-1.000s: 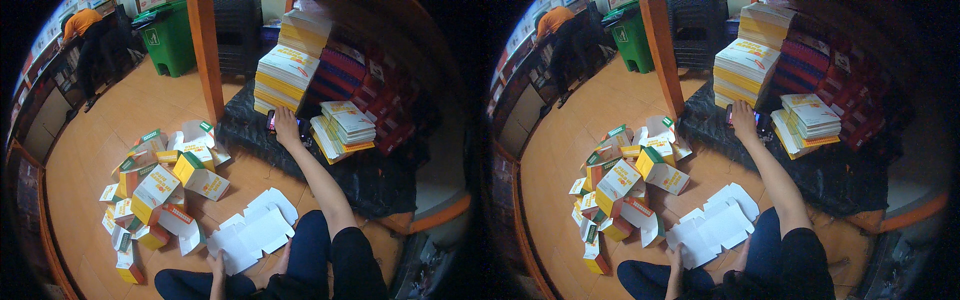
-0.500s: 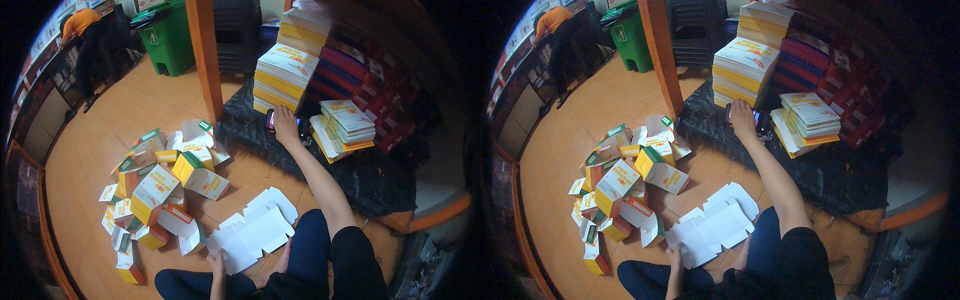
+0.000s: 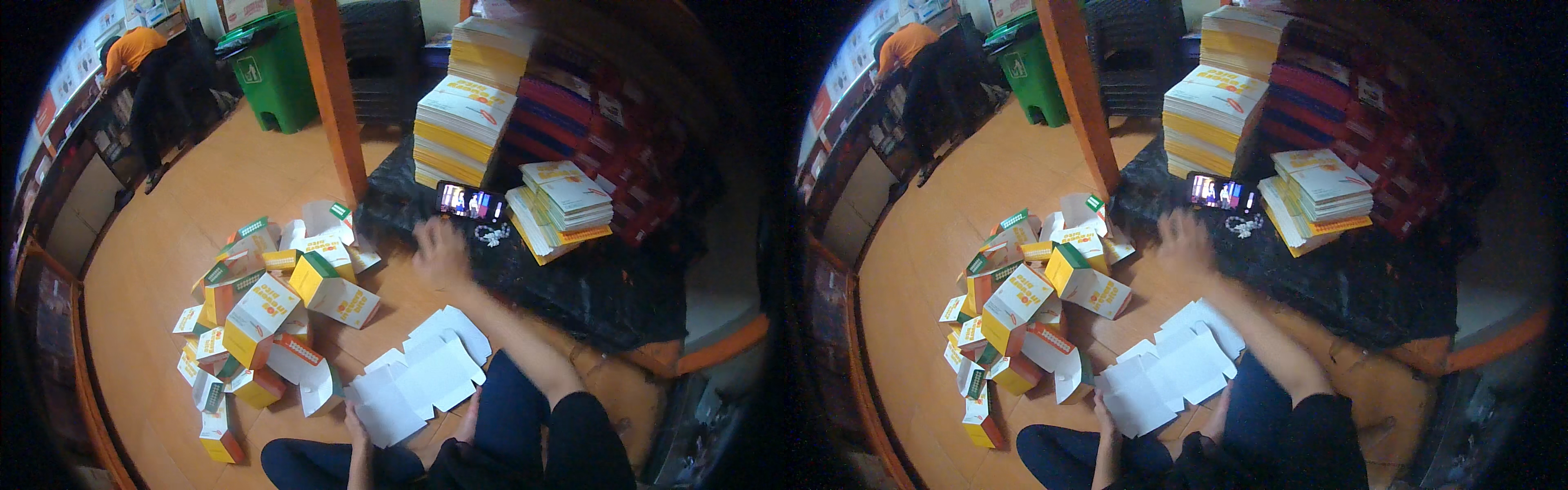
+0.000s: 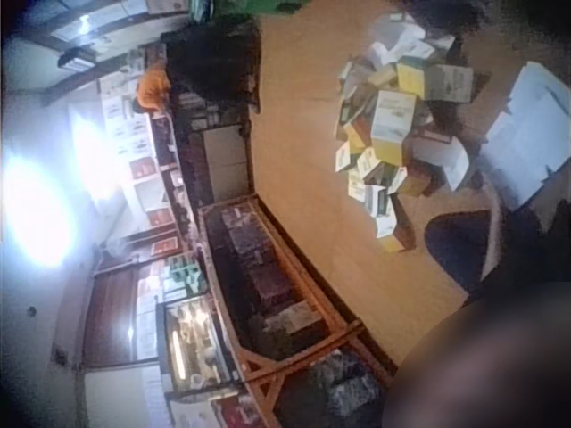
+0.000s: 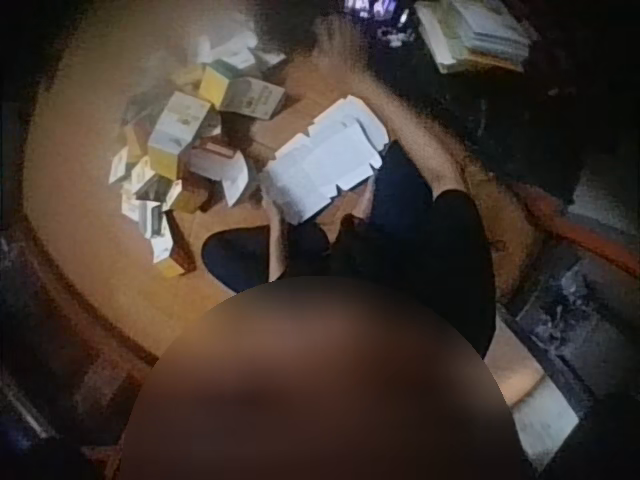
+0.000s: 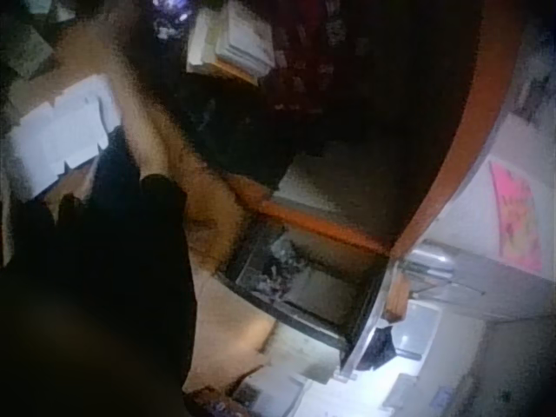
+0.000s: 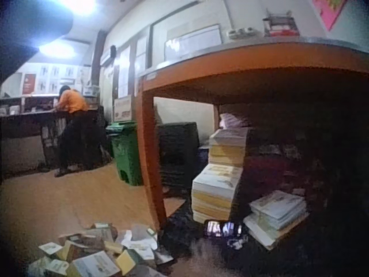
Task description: The person sits on the floor and folds flat cardboard pieces into small rectangular boxes. They repeatedly pick up a flat piece, fold the sides, tuck flaps, and place the finished box on a growing pile. A smartphone playing a video is visible nearby.
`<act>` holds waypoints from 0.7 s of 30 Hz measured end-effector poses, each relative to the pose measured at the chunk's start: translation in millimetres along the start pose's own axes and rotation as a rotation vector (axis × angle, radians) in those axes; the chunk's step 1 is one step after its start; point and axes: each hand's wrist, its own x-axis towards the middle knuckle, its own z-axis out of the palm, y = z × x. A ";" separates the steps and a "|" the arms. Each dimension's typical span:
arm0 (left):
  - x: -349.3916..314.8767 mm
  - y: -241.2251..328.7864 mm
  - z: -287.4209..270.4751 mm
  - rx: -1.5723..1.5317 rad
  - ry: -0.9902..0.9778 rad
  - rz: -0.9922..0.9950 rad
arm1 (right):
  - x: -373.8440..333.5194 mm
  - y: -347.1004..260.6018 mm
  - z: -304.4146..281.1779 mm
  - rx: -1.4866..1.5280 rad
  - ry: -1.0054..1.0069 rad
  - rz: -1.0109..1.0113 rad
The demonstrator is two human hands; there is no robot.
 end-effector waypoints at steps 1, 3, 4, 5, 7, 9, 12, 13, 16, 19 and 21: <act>-2.4 1.3 1.2 -0.067 -0.077 0.000 | -24.5 -30.1 1.0 0.083 -0.238 0.032; -8.9 5.2 0.9 -0.209 -0.220 -0.014 | -90.4 -93.4 -2.3 0.363 -0.732 -0.039; -12.4 8.3 -0.5 -0.174 -0.254 0.009 | -129.0 -114.6 -11.2 0.696 -0.939 0.119; -16.7 11.8 -3.7 -0.142 -0.282 0.009 | -153.3 -136.2 -11.1 0.799 -1.020 0.048; -23.4 20.1 -9.9 -0.128 -0.383 -0.020 | -192.5 -170.3 -14.6 0.881 -0.953 0.111; -28.0 27.2 -13.7 -0.190 -0.566 -0.072 | -216.5 -195.2 -18.4 0.959 -0.834 0.199; -33.1 31.6 -11.5 -0.240 -0.553 -0.209 | -233.7 -207.8 -19.6 1.012 -0.698 0.314; -34.9 31.4 -9.5 -0.238 -0.588 -0.165 | -237.3 -207.2 -19.3 0.977 -0.733 0.335; -39.1 27.0 -2.0 -0.235 -0.608 -0.099 | -243.5 -191.6 -13.1 1.196 -0.708 0.320; -40.0 22.5 -0.5 -0.237 -0.599 -0.069 | -244.3 -177.3 -9.2 1.382 -0.745 0.319; -37.8 21.0 -2.2 -0.219 -0.561 -0.100 | -243.2 -176.7 -10.9 1.379 -0.726 0.307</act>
